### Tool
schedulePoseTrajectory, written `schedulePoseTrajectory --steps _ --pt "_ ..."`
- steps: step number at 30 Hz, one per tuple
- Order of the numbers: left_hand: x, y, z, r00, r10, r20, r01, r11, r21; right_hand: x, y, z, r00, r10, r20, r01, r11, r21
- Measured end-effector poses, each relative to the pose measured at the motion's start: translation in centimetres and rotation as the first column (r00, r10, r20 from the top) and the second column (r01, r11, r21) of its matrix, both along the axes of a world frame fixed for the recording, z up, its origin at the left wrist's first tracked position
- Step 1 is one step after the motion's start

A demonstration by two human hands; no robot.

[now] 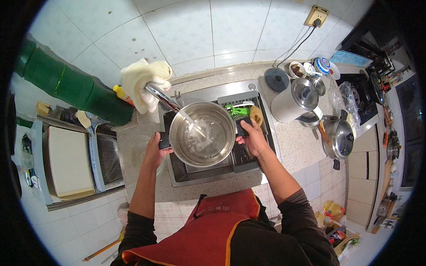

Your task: The person fills a pot with water at the sink, places it on the stove, and turns on the burner. They retrieve a round dough-like item from the refrigerator and place it into a steamer on the stove. They then pour a yellow powder from a jar into a bowl and add water from the tap.

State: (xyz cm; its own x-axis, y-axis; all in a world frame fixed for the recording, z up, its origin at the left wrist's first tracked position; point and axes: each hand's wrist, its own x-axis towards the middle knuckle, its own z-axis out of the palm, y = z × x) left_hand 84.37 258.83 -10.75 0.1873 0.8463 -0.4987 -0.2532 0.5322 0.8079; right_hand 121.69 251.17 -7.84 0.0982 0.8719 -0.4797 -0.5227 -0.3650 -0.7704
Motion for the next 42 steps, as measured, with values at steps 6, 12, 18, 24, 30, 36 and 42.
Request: schedulePoseTrajectory --steps 6,12,18,24,30,36,42 --pt "-0.4 -0.5 0.1 0.999 0.034 -0.002 -0.034 0.999 0.034 -0.9 -0.3 -1.2 0.974 -0.097 -0.207 0.094 0.995 -0.022" --pt "-1.0 -1.6 -0.7 0.998 0.054 0.030 -0.054 0.998 0.009 -2.0 -1.8 -3.3 0.991 0.045 -0.124 -0.051 0.998 -0.047" --pt "-1.2 -2.0 -0.8 0.997 0.078 0.016 -0.078 0.996 0.035 -3.6 -3.7 -3.0 0.952 0.275 0.135 -0.253 0.954 -0.159" --pt "-0.7 -2.6 0.1 0.995 0.086 -0.046 -0.081 0.992 0.097 -5.2 -3.6 -2.3 0.852 0.421 0.310 -0.340 0.896 -0.285" --pt "0.3 -3.3 1.9 0.986 0.114 -0.125 -0.101 0.989 0.104 -5.4 -2.9 -2.9 0.860 0.448 0.244 -0.358 0.871 -0.337" --pt "0.6 -4.7 5.0 0.989 0.094 -0.118 -0.087 0.994 0.062 -4.6 -3.4 -3.2 0.880 0.427 0.207 -0.337 0.869 -0.362" --pt "1.2 -5.5 7.6 0.993 0.070 -0.098 -0.064 0.996 0.065 -3.7 -3.4 -3.0 0.894 0.438 0.100 -0.383 0.859 -0.341"
